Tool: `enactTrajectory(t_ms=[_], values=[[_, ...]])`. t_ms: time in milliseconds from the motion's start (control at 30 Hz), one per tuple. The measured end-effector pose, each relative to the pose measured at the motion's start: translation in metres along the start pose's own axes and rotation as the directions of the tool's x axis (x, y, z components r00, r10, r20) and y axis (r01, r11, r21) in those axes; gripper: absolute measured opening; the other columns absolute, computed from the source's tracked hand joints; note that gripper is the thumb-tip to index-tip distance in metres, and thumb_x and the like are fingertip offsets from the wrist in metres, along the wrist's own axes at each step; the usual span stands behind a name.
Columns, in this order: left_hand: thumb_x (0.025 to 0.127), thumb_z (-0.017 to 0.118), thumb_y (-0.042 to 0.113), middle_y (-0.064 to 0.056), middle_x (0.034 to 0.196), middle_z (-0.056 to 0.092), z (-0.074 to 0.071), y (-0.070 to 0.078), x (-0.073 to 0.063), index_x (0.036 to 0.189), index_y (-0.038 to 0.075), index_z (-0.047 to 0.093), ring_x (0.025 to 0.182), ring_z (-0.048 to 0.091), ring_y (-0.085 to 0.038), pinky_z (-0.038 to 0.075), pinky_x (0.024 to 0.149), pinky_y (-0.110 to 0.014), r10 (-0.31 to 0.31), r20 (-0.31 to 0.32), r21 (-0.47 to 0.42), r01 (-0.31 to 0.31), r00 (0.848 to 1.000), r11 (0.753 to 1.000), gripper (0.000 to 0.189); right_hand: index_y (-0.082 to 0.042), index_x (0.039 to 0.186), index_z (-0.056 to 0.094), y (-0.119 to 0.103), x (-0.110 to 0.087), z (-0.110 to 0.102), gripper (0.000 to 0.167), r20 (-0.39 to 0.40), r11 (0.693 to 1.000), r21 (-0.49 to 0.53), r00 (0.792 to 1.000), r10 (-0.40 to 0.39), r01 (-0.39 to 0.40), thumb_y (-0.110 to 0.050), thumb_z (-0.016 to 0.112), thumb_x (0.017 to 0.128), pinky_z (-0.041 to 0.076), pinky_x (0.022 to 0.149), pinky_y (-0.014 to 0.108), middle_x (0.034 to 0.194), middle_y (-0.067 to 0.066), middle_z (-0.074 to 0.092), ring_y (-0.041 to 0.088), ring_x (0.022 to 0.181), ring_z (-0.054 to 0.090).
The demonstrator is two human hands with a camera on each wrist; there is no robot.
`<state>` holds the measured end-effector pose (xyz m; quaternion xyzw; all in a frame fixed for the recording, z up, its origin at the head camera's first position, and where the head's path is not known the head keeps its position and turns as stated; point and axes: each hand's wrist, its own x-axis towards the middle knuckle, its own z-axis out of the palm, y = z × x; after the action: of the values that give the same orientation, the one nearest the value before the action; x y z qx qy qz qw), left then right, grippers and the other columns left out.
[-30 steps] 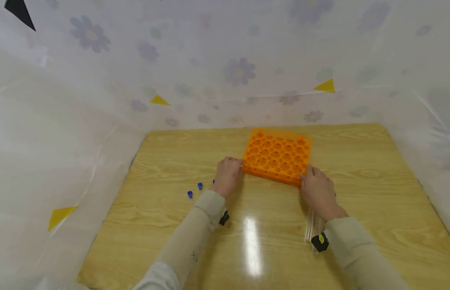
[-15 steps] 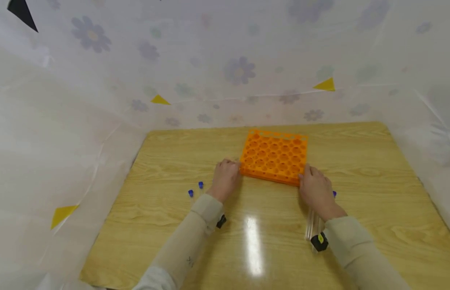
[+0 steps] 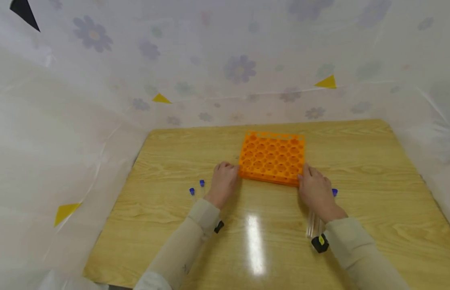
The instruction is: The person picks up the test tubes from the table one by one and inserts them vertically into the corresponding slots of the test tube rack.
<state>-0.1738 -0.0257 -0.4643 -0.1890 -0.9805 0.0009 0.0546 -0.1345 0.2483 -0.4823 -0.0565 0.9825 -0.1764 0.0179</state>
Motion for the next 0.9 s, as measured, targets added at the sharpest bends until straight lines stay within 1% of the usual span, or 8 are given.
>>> enactTrajectory(t_ms=[200,300,433,533,633,667,767,900], values=[[0.095,0.064,0.007,-0.001,0.107,0.076,0.0,0.001,-0.012,0.109,0.015,0.072,0.108,0.064,-0.022,0.051,0.097,-0.041,0.002,-0.023,0.028,-0.001,1.0,1.0,0.017,0.019,0.144,0.03,-0.002,-0.004,0.002,0.053,-0.012,1.0,-0.003,1.0,-0.017,0.017,-0.017,0.037,0.107,0.04,0.099,0.069,0.138,0.046,0.038,0.061,0.122,0.044],[0.094,0.065,0.007,-0.001,0.107,0.076,0.0,0.001,-0.017,0.109,0.015,0.073,0.108,0.064,-0.022,0.051,0.096,-0.041,0.003,-0.037,0.034,-0.002,0.999,0.999,0.018,0.018,0.145,0.03,-0.004,-0.006,0.002,0.052,-0.015,1.0,0.004,1.0,-0.019,0.019,-0.016,0.036,0.106,0.039,0.1,0.069,0.138,0.045,0.038,0.06,0.123,0.043],[0.093,0.066,0.006,-0.001,0.105,0.076,-0.001,0.002,-0.023,0.104,0.014,0.072,0.106,0.065,-0.022,0.052,0.093,-0.04,0.002,-0.061,0.056,0.001,0.998,0.998,0.015,0.019,0.144,0.032,-0.006,-0.009,0.003,0.051,-0.027,1.0,-0.005,0.999,-0.031,0.031,-0.016,0.038,0.106,0.04,0.099,0.069,0.137,0.045,0.04,0.06,0.123,0.044],[0.092,0.068,0.006,0.0,0.107,0.075,-0.001,0.003,-0.027,0.105,0.015,0.071,0.106,0.064,-0.021,0.051,0.094,-0.039,-0.007,-0.038,0.08,0.01,0.999,0.997,0.017,0.019,0.143,0.033,-0.007,-0.011,0.004,0.051,-0.039,0.999,-0.001,0.998,-0.043,0.043,-0.015,0.039,0.106,0.04,0.098,0.068,0.136,0.045,0.041,0.06,0.122,0.045],[0.09,0.071,0.007,0.0,0.111,0.074,-0.002,0.004,-0.031,0.109,0.015,0.07,0.109,0.063,-0.02,0.051,0.097,-0.039,-0.013,-0.009,0.08,0.014,1.0,0.997,0.02,0.019,0.144,0.032,-0.007,-0.014,0.005,0.051,-0.047,0.999,0.01,0.998,-0.046,0.047,-0.015,0.039,0.106,0.039,0.099,0.068,0.136,0.045,0.041,0.06,0.122,0.045],[0.09,0.071,0.008,0.0,0.112,0.074,-0.002,0.004,-0.032,0.11,0.015,0.07,0.109,0.063,-0.02,0.051,0.097,-0.039,-0.013,-0.009,0.072,0.013,1.0,0.997,0.021,0.019,0.143,0.033,-0.007,-0.015,0.005,0.051,-0.054,0.999,0.009,0.997,-0.053,0.053,-0.015,0.04,0.106,0.039,0.099,0.068,0.136,0.045,0.042,0.06,0.121,0.045],[0.09,0.072,0.008,-0.001,0.111,0.075,-0.001,0.004,-0.037,0.11,0.014,0.071,0.108,0.064,-0.021,0.051,0.097,-0.04,-0.002,-0.039,0.042,0.004,0.999,0.999,0.021,0.019,0.143,0.034,-0.007,-0.017,0.006,0.05,-0.069,0.998,-0.001,0.995,-0.067,0.067,-0.014,0.041,0.105,0.041,0.097,0.068,0.134,0.044,0.044,0.059,0.119,0.048],[0.089,0.072,0.006,-0.002,0.106,0.075,0.001,0.003,-0.044,0.107,0.012,0.072,0.104,0.064,-0.02,0.051,0.094,-0.038,0.011,-0.092,0.03,-0.008,0.996,1.0,0.019,0.018,0.143,0.034,-0.009,-0.019,0.006,0.051,-0.059,0.998,0.0,0.996,-0.066,0.066,-0.015,0.041,0.106,0.041,0.098,0.068,0.135,0.044,0.044,0.059,0.12,0.048]])
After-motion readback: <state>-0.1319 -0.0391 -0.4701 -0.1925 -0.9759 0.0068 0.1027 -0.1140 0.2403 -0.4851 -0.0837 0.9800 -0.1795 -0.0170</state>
